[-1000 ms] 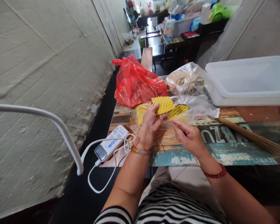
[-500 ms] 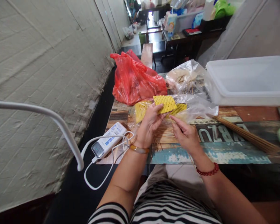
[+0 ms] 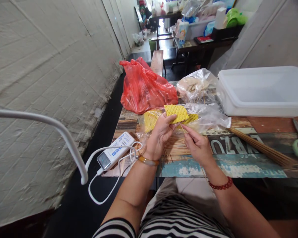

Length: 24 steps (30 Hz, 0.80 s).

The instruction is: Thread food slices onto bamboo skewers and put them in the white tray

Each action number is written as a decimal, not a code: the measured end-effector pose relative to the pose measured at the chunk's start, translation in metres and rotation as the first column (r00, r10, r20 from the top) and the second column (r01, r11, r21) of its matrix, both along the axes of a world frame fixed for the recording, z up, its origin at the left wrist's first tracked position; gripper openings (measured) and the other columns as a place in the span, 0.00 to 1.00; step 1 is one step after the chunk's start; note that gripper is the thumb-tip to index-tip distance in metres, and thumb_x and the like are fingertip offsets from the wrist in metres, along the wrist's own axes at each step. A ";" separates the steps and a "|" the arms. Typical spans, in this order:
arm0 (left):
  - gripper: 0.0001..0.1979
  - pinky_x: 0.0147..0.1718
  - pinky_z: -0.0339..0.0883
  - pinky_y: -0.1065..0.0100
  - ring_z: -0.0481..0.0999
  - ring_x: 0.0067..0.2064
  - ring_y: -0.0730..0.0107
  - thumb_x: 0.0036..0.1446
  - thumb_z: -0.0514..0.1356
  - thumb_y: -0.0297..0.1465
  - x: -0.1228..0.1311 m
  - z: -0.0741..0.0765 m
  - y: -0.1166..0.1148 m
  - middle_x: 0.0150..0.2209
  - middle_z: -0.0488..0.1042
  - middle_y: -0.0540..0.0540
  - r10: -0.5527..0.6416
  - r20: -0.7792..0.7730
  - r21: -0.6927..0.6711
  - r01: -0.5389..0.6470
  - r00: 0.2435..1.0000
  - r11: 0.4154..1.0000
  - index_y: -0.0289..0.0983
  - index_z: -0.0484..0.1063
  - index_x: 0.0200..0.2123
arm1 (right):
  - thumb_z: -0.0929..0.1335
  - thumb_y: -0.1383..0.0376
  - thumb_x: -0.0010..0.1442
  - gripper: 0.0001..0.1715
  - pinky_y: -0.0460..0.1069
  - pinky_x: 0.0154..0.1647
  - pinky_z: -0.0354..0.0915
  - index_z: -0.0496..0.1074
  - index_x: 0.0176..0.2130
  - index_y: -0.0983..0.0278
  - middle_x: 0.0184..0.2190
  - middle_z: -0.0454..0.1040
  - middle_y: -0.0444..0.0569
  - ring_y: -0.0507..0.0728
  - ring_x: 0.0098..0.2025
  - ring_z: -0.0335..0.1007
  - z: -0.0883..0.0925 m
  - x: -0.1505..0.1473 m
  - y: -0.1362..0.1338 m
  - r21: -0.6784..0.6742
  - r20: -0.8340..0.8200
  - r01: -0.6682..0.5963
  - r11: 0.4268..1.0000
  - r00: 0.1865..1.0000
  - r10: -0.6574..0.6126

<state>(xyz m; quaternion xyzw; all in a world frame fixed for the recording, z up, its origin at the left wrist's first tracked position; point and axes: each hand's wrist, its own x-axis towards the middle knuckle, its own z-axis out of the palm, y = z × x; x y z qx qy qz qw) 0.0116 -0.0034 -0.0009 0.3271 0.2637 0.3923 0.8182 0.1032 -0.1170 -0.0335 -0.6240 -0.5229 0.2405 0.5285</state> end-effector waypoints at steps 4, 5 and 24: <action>0.15 0.41 0.69 0.65 0.75 0.44 0.60 0.44 0.63 0.22 0.000 0.000 -0.001 0.38 0.77 0.45 -0.009 0.019 0.027 0.009 1.000 1.000 0.36 0.71 0.39 | 0.62 0.64 0.61 0.22 0.52 0.38 0.71 0.70 0.54 0.62 0.36 0.78 0.50 0.59 0.45 0.73 0.000 0.000 0.001 0.006 0.005 -0.005 1.000 1.000 0.005; 0.16 0.41 0.69 0.65 0.75 0.44 0.61 0.44 0.63 0.22 0.000 0.000 -0.001 0.38 0.76 0.45 -0.015 0.025 0.036 0.014 1.000 0.999 0.36 0.71 0.40 | 0.62 0.64 0.61 0.22 0.52 0.38 0.71 0.70 0.54 0.63 0.36 0.78 0.50 0.60 0.45 0.72 0.000 0.001 0.001 0.003 0.004 -0.004 1.000 1.000 0.004; 0.23 0.39 0.66 0.70 0.76 0.39 0.69 0.39 0.64 0.19 0.001 0.004 -0.008 0.38 0.76 0.47 -0.022 0.040 0.081 0.018 0.999 0.997 0.36 0.69 0.42 | 0.61 0.61 0.62 0.22 0.48 0.25 0.68 0.70 0.54 0.61 0.24 0.75 0.46 0.55 0.27 0.71 -0.010 0.002 0.002 0.046 -0.059 0.023 0.999 0.998 -0.020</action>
